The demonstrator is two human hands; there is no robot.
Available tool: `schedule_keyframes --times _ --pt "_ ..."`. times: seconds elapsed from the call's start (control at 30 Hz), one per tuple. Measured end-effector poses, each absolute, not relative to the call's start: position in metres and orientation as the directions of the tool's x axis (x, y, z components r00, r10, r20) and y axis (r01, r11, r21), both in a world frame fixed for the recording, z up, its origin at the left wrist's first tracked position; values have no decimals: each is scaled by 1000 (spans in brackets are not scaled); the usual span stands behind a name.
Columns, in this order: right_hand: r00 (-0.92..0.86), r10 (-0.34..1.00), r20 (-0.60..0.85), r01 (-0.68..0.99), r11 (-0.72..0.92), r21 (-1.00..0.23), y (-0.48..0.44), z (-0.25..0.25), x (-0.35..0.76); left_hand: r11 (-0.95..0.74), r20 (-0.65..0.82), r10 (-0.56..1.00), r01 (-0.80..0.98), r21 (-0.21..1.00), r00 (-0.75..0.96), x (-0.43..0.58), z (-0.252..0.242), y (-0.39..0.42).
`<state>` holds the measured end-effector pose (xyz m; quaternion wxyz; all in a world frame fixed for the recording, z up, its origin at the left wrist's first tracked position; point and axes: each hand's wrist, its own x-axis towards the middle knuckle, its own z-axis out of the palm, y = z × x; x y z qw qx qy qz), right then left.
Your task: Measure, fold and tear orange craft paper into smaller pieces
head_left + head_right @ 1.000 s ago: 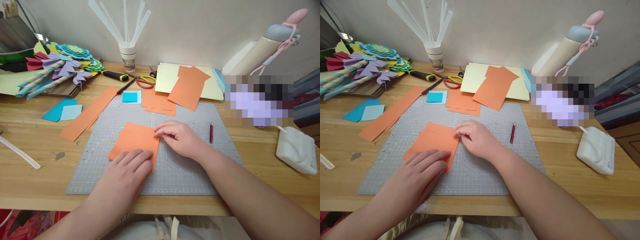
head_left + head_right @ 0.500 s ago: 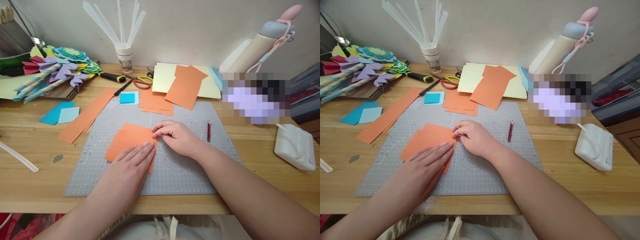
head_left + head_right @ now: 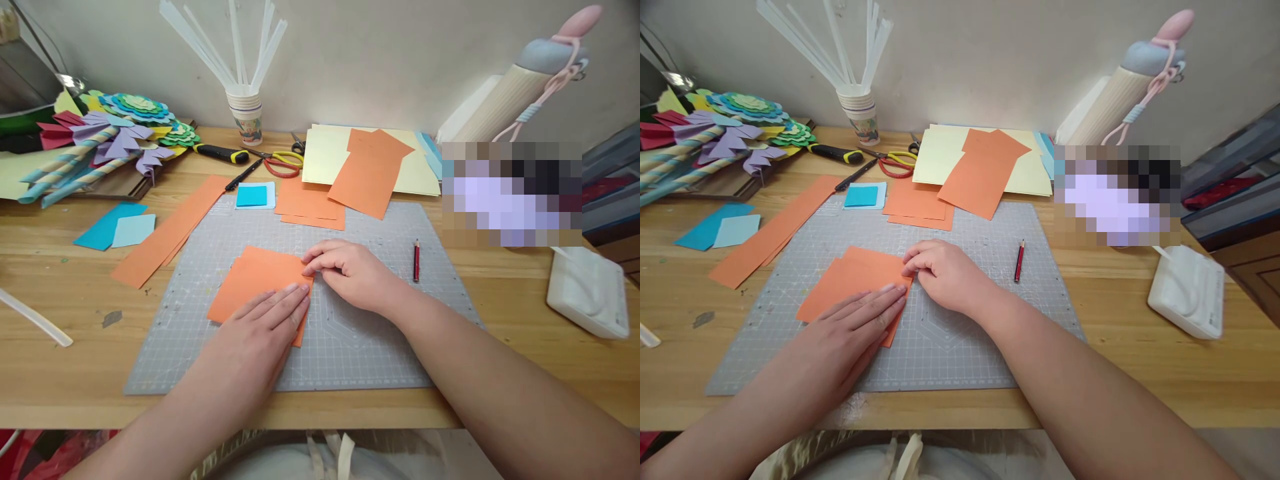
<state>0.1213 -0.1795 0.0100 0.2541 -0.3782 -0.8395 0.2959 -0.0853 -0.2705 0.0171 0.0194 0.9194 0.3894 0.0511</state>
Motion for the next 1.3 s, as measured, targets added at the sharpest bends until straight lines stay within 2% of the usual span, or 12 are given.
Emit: schedule_keyframes --times 0.3,0.57,0.93,1.3 --pt "-595 778 203 469 541 -698 -178 9 121 -701 76 713 711 45 697 -84 17 -269" --pt "-602 767 220 492 574 -655 -179 6 116 -681 74 732 723 119 677 -84 18 -269" --pt "-600 769 220 458 556 -694 -178 5 116 -706 96 707 706 52 700 -82 19 -268" --pt "-603 770 208 459 549 -699 -178 7 116 -688 73 725 716 116 685 -82 20 -269"
